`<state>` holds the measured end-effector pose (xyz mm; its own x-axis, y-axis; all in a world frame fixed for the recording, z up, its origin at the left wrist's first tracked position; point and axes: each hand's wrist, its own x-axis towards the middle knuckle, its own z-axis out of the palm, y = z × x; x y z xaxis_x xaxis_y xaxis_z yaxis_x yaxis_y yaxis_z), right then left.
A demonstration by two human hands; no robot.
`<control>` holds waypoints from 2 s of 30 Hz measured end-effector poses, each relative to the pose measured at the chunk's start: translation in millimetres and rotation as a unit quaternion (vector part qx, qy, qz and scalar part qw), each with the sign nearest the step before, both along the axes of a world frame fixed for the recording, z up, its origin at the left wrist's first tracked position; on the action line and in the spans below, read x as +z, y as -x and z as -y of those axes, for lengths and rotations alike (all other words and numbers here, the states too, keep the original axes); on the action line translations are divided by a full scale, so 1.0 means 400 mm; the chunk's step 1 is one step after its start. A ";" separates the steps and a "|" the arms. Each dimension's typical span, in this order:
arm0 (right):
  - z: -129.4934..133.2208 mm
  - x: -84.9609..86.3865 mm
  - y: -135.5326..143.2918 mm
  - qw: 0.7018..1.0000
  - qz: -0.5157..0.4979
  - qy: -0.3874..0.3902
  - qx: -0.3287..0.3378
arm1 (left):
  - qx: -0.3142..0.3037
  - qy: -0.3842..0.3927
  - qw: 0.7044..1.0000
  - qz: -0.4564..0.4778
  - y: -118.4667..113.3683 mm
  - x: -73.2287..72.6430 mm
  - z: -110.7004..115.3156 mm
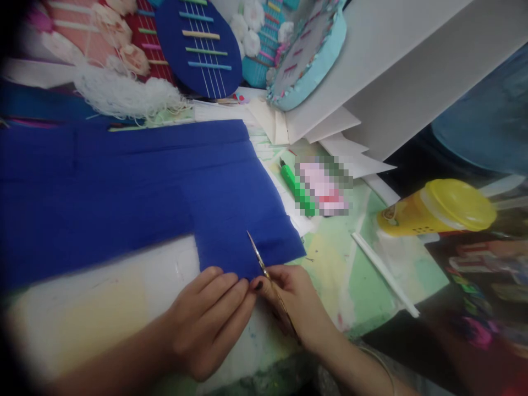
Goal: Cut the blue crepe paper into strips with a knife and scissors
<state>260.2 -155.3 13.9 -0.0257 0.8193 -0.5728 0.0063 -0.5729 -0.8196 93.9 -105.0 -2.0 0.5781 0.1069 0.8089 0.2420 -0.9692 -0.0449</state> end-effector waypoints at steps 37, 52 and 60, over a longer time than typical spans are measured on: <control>-0.043 0.004 0.000 0.998 0.027 -0.037 0.041 | -0.013 0.013 1.000 -0.002 0.002 0.008 -0.002; -0.049 -0.003 0.001 0.998 0.026 -0.038 0.032 | -0.008 0.009 1.000 -0.005 0.004 0.012 -0.002; -0.048 -0.003 0.002 0.998 0.032 -0.034 0.031 | -0.018 0.013 1.000 -0.002 0.003 0.012 -0.003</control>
